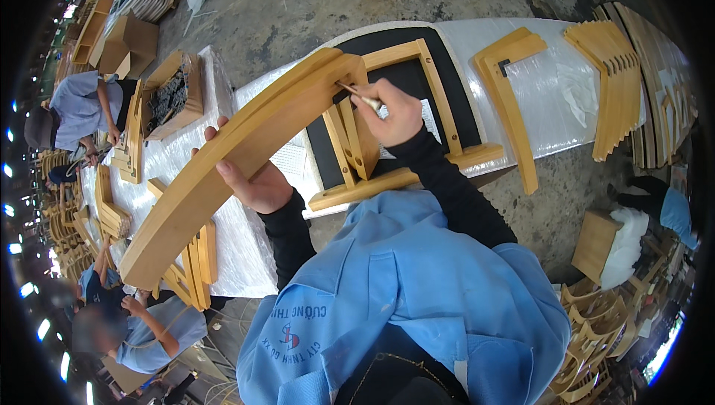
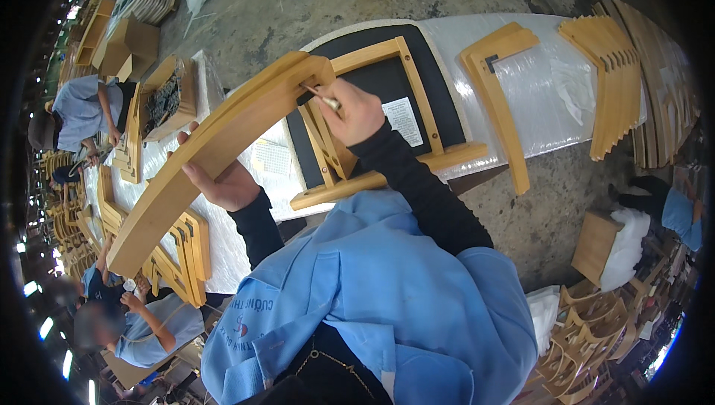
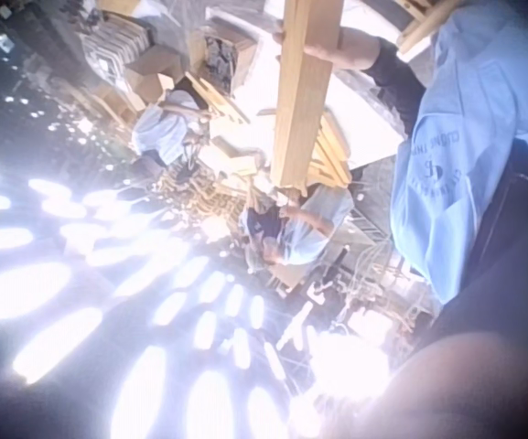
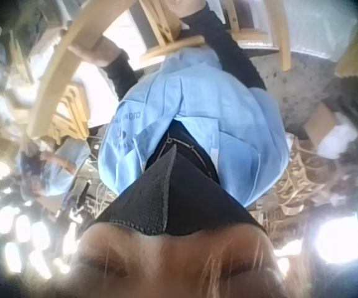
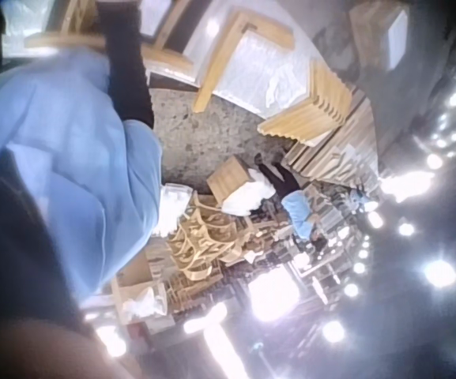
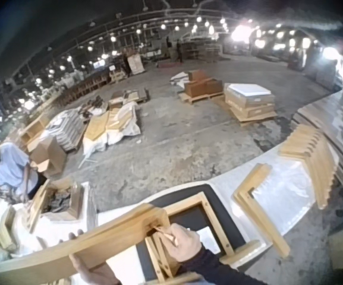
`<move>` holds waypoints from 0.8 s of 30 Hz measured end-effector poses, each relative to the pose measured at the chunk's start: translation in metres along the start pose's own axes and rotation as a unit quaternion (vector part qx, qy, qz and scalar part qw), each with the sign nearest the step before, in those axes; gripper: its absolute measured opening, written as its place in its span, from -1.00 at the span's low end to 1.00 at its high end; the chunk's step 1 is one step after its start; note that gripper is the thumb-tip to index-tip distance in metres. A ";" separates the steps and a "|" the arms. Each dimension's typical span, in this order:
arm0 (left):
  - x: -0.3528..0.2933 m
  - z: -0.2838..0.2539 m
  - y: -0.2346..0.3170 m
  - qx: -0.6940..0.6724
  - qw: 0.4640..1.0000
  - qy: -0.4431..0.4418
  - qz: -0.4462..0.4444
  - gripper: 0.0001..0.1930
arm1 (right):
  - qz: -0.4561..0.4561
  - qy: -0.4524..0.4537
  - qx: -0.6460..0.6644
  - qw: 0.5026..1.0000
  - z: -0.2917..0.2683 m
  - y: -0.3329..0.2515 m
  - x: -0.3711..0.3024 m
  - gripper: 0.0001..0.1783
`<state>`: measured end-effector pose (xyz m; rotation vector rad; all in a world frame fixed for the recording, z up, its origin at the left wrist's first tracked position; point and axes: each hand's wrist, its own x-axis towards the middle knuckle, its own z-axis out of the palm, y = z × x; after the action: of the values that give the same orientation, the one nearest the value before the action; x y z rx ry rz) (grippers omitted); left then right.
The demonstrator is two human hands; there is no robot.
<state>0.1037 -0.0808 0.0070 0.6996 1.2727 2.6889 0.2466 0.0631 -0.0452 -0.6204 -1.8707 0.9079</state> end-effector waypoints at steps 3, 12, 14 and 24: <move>0.000 -0.001 0.001 0.005 1.000 -0.006 0.002 -0.48 | 0.015 -0.009 -0.048 0.999 -0.002 0.002 0.004 -0.80; -0.004 0.003 0.003 0.021 1.000 0.002 0.009 -0.40 | 0.139 -0.108 -0.135 0.975 -0.010 -0.015 0.020 -0.63; -0.004 0.003 0.004 0.020 1.000 0.007 0.008 -0.40 | 0.129 -0.070 -0.041 0.988 -0.015 -0.024 0.008 -0.69; -0.009 0.010 0.005 0.015 1.000 -0.011 0.011 -0.42 | 0.112 -0.019 0.058 0.992 -0.021 -0.022 -0.004 -0.83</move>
<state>0.1162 -0.0793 0.0131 0.7485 1.3103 2.6781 0.2663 0.0541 -0.0235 -0.7561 -1.7909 1.1716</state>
